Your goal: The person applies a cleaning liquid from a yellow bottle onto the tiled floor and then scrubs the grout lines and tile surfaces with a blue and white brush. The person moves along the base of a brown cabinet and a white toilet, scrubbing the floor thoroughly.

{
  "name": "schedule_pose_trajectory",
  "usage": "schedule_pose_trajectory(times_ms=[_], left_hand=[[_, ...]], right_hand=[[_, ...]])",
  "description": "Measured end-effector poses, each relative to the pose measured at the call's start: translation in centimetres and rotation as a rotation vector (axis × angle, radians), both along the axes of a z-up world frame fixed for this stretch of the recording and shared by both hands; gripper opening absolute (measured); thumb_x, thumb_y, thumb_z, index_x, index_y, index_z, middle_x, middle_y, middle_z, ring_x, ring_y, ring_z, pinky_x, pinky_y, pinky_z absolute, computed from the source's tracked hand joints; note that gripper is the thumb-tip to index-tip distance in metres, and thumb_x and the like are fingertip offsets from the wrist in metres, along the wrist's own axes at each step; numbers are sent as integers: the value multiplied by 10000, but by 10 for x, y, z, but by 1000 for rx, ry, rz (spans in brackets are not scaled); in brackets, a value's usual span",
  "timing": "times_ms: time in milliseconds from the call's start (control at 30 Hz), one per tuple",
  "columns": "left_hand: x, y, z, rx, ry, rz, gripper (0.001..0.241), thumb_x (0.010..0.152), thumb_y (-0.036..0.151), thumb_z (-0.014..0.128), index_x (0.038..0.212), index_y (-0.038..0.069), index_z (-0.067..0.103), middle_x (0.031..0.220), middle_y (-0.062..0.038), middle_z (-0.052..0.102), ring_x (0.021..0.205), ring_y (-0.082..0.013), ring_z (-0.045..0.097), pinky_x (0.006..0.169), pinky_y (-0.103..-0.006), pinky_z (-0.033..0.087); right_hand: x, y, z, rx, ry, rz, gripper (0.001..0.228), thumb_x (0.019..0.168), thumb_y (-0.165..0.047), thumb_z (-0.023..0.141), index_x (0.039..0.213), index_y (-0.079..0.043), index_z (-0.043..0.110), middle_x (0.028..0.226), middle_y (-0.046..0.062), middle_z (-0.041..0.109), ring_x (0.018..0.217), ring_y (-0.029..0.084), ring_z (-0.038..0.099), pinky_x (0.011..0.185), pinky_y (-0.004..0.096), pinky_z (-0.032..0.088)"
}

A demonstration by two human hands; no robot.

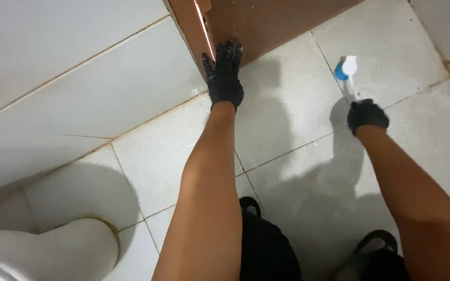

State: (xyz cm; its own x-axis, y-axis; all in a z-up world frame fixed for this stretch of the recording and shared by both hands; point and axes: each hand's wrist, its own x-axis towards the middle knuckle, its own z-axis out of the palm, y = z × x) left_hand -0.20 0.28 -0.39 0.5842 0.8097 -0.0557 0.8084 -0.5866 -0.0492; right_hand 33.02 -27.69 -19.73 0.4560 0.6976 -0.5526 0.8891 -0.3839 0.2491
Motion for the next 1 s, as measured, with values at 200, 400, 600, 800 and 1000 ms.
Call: schedule_pose_trajectory(times_ms=[200, 400, 600, 800, 1000], left_hand=[[2, 1, -14, 7, -67, 16, 954, 838, -110, 507, 1643, 279, 174, 1717, 19, 121, 1581, -207, 88, 1280, -598, 6], [3, 1, -17, 19, -9, 8, 920, 912, -21, 516, 1671, 260, 79, 1742, 10, 42, 1603, -217, 48, 1267, -623, -6], [-3, 2, -15, 36, -119, -14, 942, 852, -132, 506, 1649, 255, 186, 1724, 1, 130, 1587, -196, 109, 1275, -603, -10], [-4, 2, -15, 22, -90, -27, 953, 845, -107, 485, 1666, 248, 160, 1733, 33, 99, 1594, -171, 90, 1278, -586, -14], [-1, 2, -15, 0, -130, 16, 974, 839, -184, 446, 1649, 297, 199, 1722, 54, 119, 1585, -152, 99, 1297, -554, -2]], right_hand=[[-135, -39, -1, -53, 120, -24, 549, 1078, -408, 251, 1445, -54, 452, 1205, 106, 680, 1041, 221, 676, 922, 343, 524], [-269, -16, 119, 188, 494, -36, 346, 1061, -461, 396, 1167, -154, 515, 810, 38, 673, 657, 247, 653, 594, 394, 541], [-119, 22, 72, 256, 164, -211, 540, 1079, -545, 292, 1255, -104, 547, 981, 150, 718, 829, 366, 711, 700, 514, 544], [-101, 26, 113, 304, 105, -500, 504, 1139, -504, 363, 1146, -57, 597, 852, 170, 715, 728, 349, 715, 655, 488, 565], [-250, 1, 103, 222, 380, -226, 417, 1062, -496, 374, 1200, -136, 534, 848, 85, 700, 701, 288, 686, 638, 455, 539]])
